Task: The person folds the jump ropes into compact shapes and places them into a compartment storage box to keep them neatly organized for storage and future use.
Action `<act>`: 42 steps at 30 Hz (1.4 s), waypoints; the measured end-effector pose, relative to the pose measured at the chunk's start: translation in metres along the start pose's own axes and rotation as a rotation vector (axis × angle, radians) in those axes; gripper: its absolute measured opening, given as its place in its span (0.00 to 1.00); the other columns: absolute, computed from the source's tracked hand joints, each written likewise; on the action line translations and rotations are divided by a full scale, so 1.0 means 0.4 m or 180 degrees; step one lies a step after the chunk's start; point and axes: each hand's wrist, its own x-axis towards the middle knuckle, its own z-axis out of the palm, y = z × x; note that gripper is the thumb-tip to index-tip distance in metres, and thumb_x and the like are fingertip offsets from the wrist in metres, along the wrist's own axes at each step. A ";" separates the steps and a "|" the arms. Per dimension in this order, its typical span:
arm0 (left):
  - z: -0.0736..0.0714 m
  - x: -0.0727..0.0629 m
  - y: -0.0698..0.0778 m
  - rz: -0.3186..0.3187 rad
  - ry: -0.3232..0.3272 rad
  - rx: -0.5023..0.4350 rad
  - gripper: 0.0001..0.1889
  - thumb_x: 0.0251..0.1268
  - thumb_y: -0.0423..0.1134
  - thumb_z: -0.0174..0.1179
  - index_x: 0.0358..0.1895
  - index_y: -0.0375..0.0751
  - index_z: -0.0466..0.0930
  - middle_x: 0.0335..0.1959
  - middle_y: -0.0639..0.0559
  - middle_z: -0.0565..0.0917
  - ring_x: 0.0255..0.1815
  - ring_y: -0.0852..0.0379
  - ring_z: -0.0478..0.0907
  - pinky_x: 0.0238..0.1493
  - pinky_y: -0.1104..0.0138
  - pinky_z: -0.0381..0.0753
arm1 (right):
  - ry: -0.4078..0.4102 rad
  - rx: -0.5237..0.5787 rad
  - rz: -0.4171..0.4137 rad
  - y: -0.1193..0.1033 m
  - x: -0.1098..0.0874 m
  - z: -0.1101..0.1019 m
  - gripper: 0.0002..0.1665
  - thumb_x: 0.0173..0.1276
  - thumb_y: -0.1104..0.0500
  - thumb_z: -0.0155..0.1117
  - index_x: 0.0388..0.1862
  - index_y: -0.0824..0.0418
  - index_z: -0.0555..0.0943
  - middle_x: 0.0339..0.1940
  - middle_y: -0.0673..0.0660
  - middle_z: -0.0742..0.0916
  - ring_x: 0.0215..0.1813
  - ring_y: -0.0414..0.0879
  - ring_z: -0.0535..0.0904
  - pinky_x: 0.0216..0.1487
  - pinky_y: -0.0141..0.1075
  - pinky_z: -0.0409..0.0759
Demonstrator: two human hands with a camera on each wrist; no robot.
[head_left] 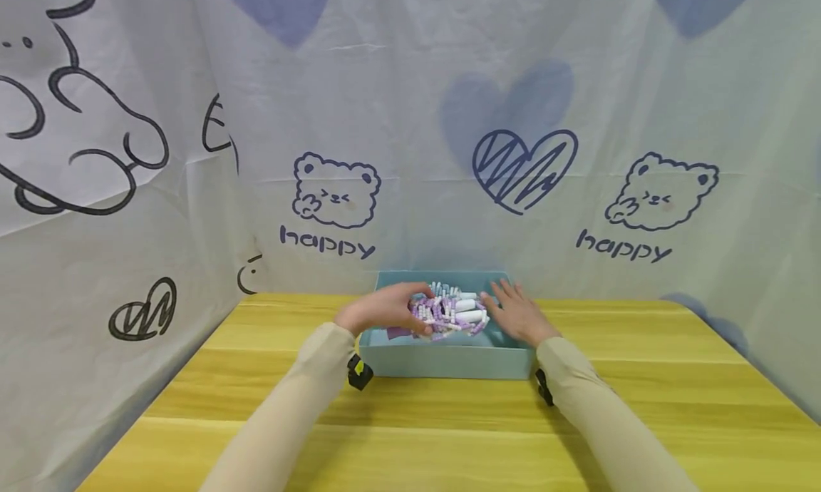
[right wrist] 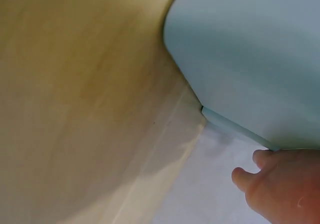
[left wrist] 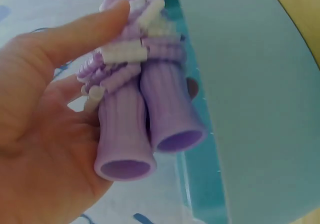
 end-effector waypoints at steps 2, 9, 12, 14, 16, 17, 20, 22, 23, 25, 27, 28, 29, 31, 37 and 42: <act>0.007 0.019 -0.006 -0.0043 0.0011 0.0082 0.32 0.58 0.44 0.72 0.65 0.50 0.70 0.36 0.51 0.81 0.31 0.54 0.75 0.37 0.59 0.77 | 0.0006 0.0061 -0.0018 -0.002 0.000 -0.001 0.43 0.80 0.36 0.27 0.78 0.66 0.52 0.78 0.69 0.52 0.77 0.70 0.40 0.71 0.64 0.42; 0.040 0.059 -0.034 -0.0160 -0.0003 0.0321 0.31 0.56 0.41 0.73 0.64 0.50 0.73 0.64 0.47 0.74 0.57 0.48 0.73 0.60 0.52 0.72 | 0.0009 0.0178 -0.0085 -0.010 0.012 0.003 0.41 0.81 0.39 0.28 0.78 0.67 0.54 0.78 0.70 0.53 0.77 0.69 0.42 0.73 0.60 0.42; 0.056 0.075 -0.042 -0.0090 -0.0036 0.0445 0.30 0.56 0.41 0.73 0.64 0.49 0.75 0.67 0.46 0.72 0.63 0.46 0.71 0.63 0.51 0.69 | 0.0026 0.0190 -0.0127 -0.011 0.018 0.009 0.41 0.81 0.39 0.28 0.77 0.69 0.55 0.77 0.71 0.54 0.77 0.69 0.43 0.73 0.60 0.42; 0.068 0.083 -0.043 -0.0075 -0.0121 0.0486 0.28 0.59 0.40 0.72 0.64 0.48 0.76 0.67 0.47 0.73 0.64 0.47 0.70 0.64 0.52 0.69 | 0.0025 0.0194 -0.0142 -0.012 0.019 0.012 0.41 0.82 0.40 0.28 0.76 0.70 0.56 0.77 0.72 0.55 0.76 0.69 0.45 0.73 0.59 0.43; 0.078 0.089 -0.045 -0.0104 -0.0196 0.0489 0.26 0.61 0.40 0.70 0.64 0.48 0.77 0.67 0.47 0.73 0.62 0.48 0.72 0.62 0.54 0.70 | 0.0029 0.0198 -0.0157 -0.013 0.019 0.016 0.40 0.82 0.41 0.29 0.76 0.71 0.57 0.77 0.72 0.56 0.76 0.70 0.46 0.73 0.59 0.44; 0.082 0.092 -0.046 -0.0132 -0.0230 0.0466 0.25 0.62 0.40 0.69 0.63 0.48 0.77 0.66 0.48 0.73 0.60 0.49 0.73 0.61 0.54 0.71 | 0.0027 0.0216 -0.0155 -0.015 0.017 0.016 0.40 0.82 0.41 0.30 0.76 0.71 0.57 0.76 0.72 0.56 0.76 0.70 0.46 0.73 0.59 0.44; 0.086 0.098 -0.053 -0.0193 -0.0265 0.0387 0.24 0.63 0.40 0.68 0.64 0.49 0.77 0.67 0.49 0.73 0.64 0.49 0.71 0.63 0.54 0.70 | 0.0042 0.0258 -0.0132 -0.017 0.015 0.016 0.39 0.82 0.42 0.30 0.76 0.70 0.57 0.77 0.72 0.56 0.76 0.70 0.46 0.72 0.60 0.44; 0.086 0.100 -0.060 -0.0206 -0.0245 0.0275 0.25 0.63 0.40 0.68 0.64 0.50 0.77 0.67 0.49 0.73 0.64 0.49 0.71 0.63 0.53 0.70 | 0.0044 0.0281 -0.0116 -0.015 0.013 0.013 0.39 0.82 0.41 0.30 0.76 0.70 0.57 0.77 0.71 0.56 0.76 0.70 0.45 0.72 0.60 0.44; 0.087 0.100 -0.064 -0.0193 -0.0231 0.0224 0.25 0.64 0.40 0.68 0.64 0.50 0.77 0.67 0.49 0.73 0.65 0.48 0.70 0.63 0.53 0.70 | 0.0047 0.0281 -0.0116 -0.013 0.012 0.012 0.39 0.82 0.41 0.30 0.76 0.70 0.57 0.77 0.71 0.56 0.76 0.69 0.45 0.72 0.60 0.44; 0.090 0.096 -0.075 -0.0181 -0.0196 0.0089 0.25 0.64 0.40 0.67 0.65 0.51 0.77 0.67 0.49 0.72 0.65 0.47 0.70 0.62 0.53 0.71 | 0.0045 0.0292 -0.0132 -0.012 0.013 0.012 0.39 0.82 0.41 0.29 0.76 0.70 0.57 0.77 0.71 0.56 0.76 0.69 0.46 0.72 0.60 0.45; 0.094 0.092 -0.087 -0.0163 -0.0157 -0.0039 0.25 0.63 0.40 0.68 0.64 0.52 0.77 0.67 0.48 0.73 0.62 0.48 0.72 0.60 0.54 0.73 | 0.0031 0.0292 -0.0150 -0.011 0.014 0.012 0.39 0.82 0.41 0.29 0.76 0.71 0.57 0.77 0.71 0.56 0.76 0.69 0.47 0.72 0.59 0.45; 0.096 0.090 -0.091 -0.0168 -0.0139 -0.0086 0.25 0.63 0.40 0.68 0.64 0.52 0.77 0.66 0.48 0.73 0.61 0.48 0.73 0.59 0.54 0.73 | 0.0019 0.0304 -0.0158 -0.012 0.015 0.013 0.39 0.82 0.41 0.30 0.76 0.71 0.57 0.77 0.71 0.56 0.76 0.69 0.48 0.72 0.59 0.46; 0.098 0.088 -0.093 -0.0181 -0.0122 -0.0116 0.25 0.63 0.40 0.68 0.64 0.52 0.77 0.66 0.48 0.73 0.61 0.49 0.73 0.59 0.55 0.74 | 0.0009 0.0318 -0.0165 -0.013 0.016 0.014 0.39 0.82 0.42 0.30 0.76 0.71 0.57 0.77 0.71 0.57 0.76 0.68 0.48 0.72 0.59 0.46; 0.098 0.086 -0.095 -0.0220 -0.0096 -0.0163 0.25 0.63 0.40 0.68 0.64 0.52 0.78 0.66 0.48 0.73 0.60 0.50 0.73 0.59 0.55 0.74 | -0.0006 0.0335 -0.0175 -0.016 0.018 0.015 0.39 0.82 0.42 0.30 0.76 0.71 0.57 0.77 0.71 0.57 0.76 0.68 0.49 0.72 0.59 0.47; 0.087 0.070 -0.086 -0.0234 -0.0071 0.0040 0.29 0.63 0.41 0.69 0.68 0.50 0.74 0.60 0.46 0.76 0.52 0.51 0.75 0.55 0.56 0.76 | -0.0028 0.0381 -0.0216 -0.028 0.025 0.019 0.38 0.82 0.43 0.31 0.75 0.71 0.58 0.76 0.72 0.57 0.76 0.68 0.50 0.72 0.59 0.48; 0.070 0.030 -0.066 -0.0235 0.0180 0.0220 0.29 0.70 0.46 0.61 0.72 0.48 0.67 0.64 0.43 0.74 0.63 0.46 0.71 0.60 0.52 0.72 | -0.0027 0.0400 -0.0214 -0.033 0.029 0.021 0.38 0.82 0.43 0.31 0.76 0.71 0.57 0.76 0.72 0.57 0.76 0.68 0.49 0.72 0.60 0.48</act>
